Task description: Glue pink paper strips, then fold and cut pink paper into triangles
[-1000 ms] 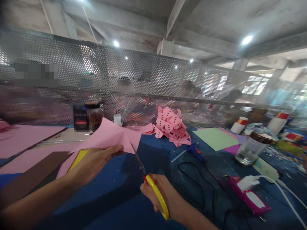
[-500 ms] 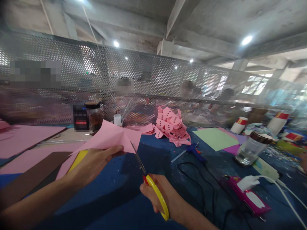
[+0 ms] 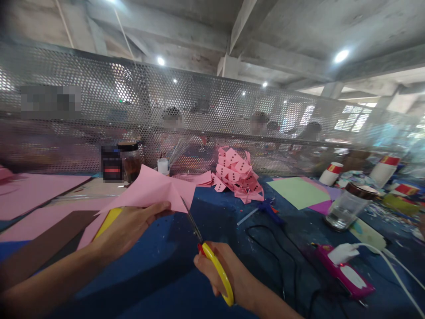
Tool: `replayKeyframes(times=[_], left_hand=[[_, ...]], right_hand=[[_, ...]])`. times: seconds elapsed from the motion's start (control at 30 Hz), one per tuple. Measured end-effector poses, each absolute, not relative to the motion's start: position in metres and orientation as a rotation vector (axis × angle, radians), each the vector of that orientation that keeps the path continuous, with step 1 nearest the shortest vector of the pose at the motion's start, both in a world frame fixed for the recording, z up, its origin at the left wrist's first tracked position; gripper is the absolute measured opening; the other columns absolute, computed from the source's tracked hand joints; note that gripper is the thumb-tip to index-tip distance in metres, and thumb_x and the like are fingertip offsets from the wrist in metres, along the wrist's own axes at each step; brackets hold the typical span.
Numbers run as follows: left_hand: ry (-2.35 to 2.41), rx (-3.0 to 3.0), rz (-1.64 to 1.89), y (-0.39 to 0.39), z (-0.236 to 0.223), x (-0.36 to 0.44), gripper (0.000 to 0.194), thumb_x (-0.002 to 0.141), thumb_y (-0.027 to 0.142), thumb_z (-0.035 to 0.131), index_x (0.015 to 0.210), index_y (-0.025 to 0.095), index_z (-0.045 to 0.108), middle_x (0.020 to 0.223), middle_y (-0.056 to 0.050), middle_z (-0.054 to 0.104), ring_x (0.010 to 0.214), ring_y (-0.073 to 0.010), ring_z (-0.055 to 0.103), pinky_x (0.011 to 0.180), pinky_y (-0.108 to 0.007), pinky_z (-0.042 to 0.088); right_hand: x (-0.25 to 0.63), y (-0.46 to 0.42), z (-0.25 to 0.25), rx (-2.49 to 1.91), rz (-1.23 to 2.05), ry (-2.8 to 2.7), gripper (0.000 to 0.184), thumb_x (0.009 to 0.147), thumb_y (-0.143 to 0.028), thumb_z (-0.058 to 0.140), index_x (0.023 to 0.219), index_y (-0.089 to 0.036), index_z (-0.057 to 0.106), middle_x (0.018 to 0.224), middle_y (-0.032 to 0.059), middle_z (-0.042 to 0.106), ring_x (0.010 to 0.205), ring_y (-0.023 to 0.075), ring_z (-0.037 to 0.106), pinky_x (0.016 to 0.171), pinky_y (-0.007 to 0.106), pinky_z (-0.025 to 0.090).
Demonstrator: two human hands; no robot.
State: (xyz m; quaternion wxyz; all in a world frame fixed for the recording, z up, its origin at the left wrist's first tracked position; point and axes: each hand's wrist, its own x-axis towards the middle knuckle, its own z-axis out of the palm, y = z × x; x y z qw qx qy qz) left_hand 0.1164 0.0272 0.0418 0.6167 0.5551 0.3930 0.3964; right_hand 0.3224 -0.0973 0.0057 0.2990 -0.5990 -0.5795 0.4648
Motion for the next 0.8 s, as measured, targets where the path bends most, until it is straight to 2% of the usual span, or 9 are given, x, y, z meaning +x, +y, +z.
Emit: replayKeyframes(times=[0.47, 0.7, 0.8], left_hand=[[0.918, 1.247, 0.887, 0.0275, 0.0400, 0.1150, 0.024, 0.080, 0.043, 0.075, 0.080, 0.020, 0.080, 0.089, -0.008, 0.080, 0.083, -0.0257, 0.074, 0.076, -0.032, 0.059], [0.877, 1.264, 0.922, 0.0285, 0.0392, 0.1156, 0.023, 0.080, 0.042, 0.076, 0.081, 0.019, 0.080, 0.095, -0.008, 0.080, 0.093, -0.0253, 0.073, 0.088, -0.032, 0.056], [0.875, 1.265, 0.934, 0.0293, 0.0386, 0.1156, 0.021, 0.079, 0.040, 0.076, 0.081, 0.020, 0.080, 0.093, -0.008, 0.080, 0.092, -0.0255, 0.073, 0.088, -0.033, 0.056]], right_hand=[[0.3229, -0.0973, 0.0007, -1.586, 1.224, -1.544, 0.039, 0.097, -0.045, 0.050, 0.067, -0.021, 0.044, 0.043, -0.0091, 0.039, 0.038, 0.0068, 0.040, 0.042, 0.019, 0.033], [0.3253, -0.0974, -0.0011, -1.582, 1.183, -1.575, 0.040, 0.099, -0.043, 0.049, 0.067, -0.021, 0.045, 0.042, -0.0087, 0.040, 0.038, 0.0068, 0.041, 0.044, 0.018, 0.033], [0.3249, -0.0974, -0.0017, -1.576, 1.180, -1.584, 0.040, 0.099, -0.043, 0.049, 0.066, -0.021, 0.045, 0.042, -0.0087, 0.039, 0.038, 0.0068, 0.041, 0.043, 0.018, 0.033]])
